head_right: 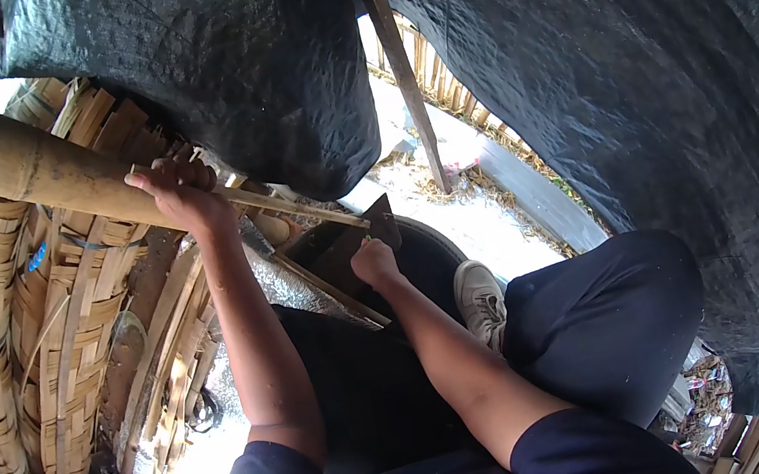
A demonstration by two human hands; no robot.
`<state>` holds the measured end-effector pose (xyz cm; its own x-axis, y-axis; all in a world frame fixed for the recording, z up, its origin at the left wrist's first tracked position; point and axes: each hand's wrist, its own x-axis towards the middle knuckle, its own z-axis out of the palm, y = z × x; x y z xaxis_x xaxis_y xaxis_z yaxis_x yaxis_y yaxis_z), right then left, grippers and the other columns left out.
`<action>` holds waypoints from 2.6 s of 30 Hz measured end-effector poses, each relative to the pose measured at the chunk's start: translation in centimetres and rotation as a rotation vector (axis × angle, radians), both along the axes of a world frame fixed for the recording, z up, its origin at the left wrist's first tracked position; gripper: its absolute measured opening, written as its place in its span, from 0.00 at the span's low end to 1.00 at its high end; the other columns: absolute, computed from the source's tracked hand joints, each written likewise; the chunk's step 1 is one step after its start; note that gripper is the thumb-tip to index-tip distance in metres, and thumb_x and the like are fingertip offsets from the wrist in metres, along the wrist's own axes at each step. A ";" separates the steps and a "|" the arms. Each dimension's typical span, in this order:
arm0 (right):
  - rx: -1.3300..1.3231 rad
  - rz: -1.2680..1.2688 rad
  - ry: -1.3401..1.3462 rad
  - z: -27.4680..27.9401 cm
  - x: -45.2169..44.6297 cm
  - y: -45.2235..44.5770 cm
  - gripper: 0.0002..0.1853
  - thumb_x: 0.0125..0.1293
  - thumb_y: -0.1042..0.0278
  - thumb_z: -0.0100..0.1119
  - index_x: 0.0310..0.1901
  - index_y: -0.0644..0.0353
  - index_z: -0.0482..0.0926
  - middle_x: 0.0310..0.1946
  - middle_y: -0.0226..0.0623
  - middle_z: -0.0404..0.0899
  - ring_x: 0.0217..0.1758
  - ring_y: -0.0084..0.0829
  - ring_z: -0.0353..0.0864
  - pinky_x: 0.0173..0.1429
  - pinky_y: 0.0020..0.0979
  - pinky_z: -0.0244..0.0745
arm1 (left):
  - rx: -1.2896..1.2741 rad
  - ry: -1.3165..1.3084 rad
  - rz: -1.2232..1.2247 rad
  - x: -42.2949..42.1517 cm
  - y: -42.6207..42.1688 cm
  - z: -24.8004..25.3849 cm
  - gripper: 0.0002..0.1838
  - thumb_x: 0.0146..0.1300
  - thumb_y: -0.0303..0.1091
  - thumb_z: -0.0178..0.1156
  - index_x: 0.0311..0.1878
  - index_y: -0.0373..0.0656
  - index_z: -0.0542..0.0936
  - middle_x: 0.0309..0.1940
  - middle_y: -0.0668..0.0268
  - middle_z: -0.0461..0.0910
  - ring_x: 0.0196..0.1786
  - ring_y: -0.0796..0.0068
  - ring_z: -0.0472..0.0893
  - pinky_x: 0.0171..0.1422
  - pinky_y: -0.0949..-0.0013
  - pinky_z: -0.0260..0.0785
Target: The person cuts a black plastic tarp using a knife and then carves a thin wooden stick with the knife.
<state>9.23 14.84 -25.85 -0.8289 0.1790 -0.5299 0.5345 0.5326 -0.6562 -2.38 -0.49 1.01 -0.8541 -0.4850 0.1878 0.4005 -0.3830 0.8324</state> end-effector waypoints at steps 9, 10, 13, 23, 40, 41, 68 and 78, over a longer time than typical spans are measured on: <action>-0.048 -0.411 0.484 7.9 -13.2 5.4 0.23 0.69 0.57 0.44 0.35 0.74 0.76 0.36 0.66 0.78 0.45 0.61 0.78 0.50 0.52 0.72 | 0.052 0.090 -0.168 -0.1 0.1 -0.7 0.30 0.66 0.69 0.40 0.23 0.52 0.57 0.16 0.76 0.51 0.17 0.83 0.48 0.21 0.75 0.39; 0.022 -0.406 0.532 10.1 -15.0 5.9 0.22 0.68 0.57 0.46 0.35 0.73 0.76 0.35 0.65 0.78 0.44 0.61 0.78 0.48 0.51 0.72 | 0.079 0.077 -0.176 -0.2 0.1 -0.8 0.30 0.66 0.69 0.40 0.23 0.52 0.58 0.16 0.76 0.51 0.17 0.83 0.48 0.21 0.74 0.39; 0.170 -0.402 0.845 14.8 -21.7 7.7 0.18 0.61 0.60 0.54 0.37 0.73 0.75 0.35 0.63 0.78 0.43 0.60 0.78 0.47 0.49 0.73 | 0.117 0.060 -0.174 0.0 1.2 -0.3 0.30 0.66 0.69 0.39 0.23 0.51 0.57 0.15 0.76 0.51 0.17 0.84 0.47 0.20 0.75 0.39; 0.459 -0.237 0.994 21.9 -38.0 13.6 0.21 0.52 0.74 0.61 0.44 0.71 0.64 0.42 0.64 0.74 0.48 0.58 0.76 0.54 0.46 0.72 | -0.022 0.159 -0.443 0.6 4.8 -0.2 0.31 0.68 0.66 0.39 0.23 0.47 0.58 0.14 0.76 0.51 0.16 0.85 0.49 0.20 0.76 0.42; 0.599 -0.015 1.025 23.4 -41.8 15.9 0.11 0.64 0.69 0.52 0.41 0.68 0.66 0.34 0.60 0.79 0.42 0.60 0.79 0.46 0.49 0.77 | 0.008 0.206 -0.445 -0.1 4.2 -0.8 0.31 0.68 0.64 0.40 0.23 0.45 0.60 0.15 0.76 0.53 0.17 0.85 0.49 0.20 0.75 0.42; 0.630 0.027 1.060 23.8 -39.9 16.0 0.13 0.60 0.71 0.58 0.41 0.68 0.67 0.34 0.59 0.79 0.41 0.60 0.79 0.44 0.49 0.77 | 0.015 0.202 -0.439 -0.1 4.0 -0.9 0.30 0.68 0.64 0.40 0.23 0.45 0.60 0.15 0.76 0.52 0.17 0.85 0.49 0.20 0.75 0.41; 0.556 -0.592 1.016 22.5 -29.9 43.9 0.18 0.52 0.73 0.69 0.39 0.67 0.70 0.33 0.48 0.79 0.39 0.41 0.83 0.44 0.35 0.74 | -0.002 0.120 -0.403 1.2 5.5 -0.8 0.30 0.64 0.69 0.41 0.23 0.53 0.56 0.13 0.79 0.46 0.17 0.84 0.43 0.21 0.74 0.36; 0.643 -0.709 0.979 22.4 -30.0 41.9 0.18 0.51 0.70 0.69 0.38 0.66 0.71 0.31 0.48 0.80 0.38 0.45 0.83 0.41 0.39 0.75 | -0.063 0.102 -0.399 1.3 6.2 -0.3 0.30 0.63 0.71 0.41 0.23 0.53 0.57 0.14 0.79 0.46 0.18 0.84 0.42 0.21 0.75 0.36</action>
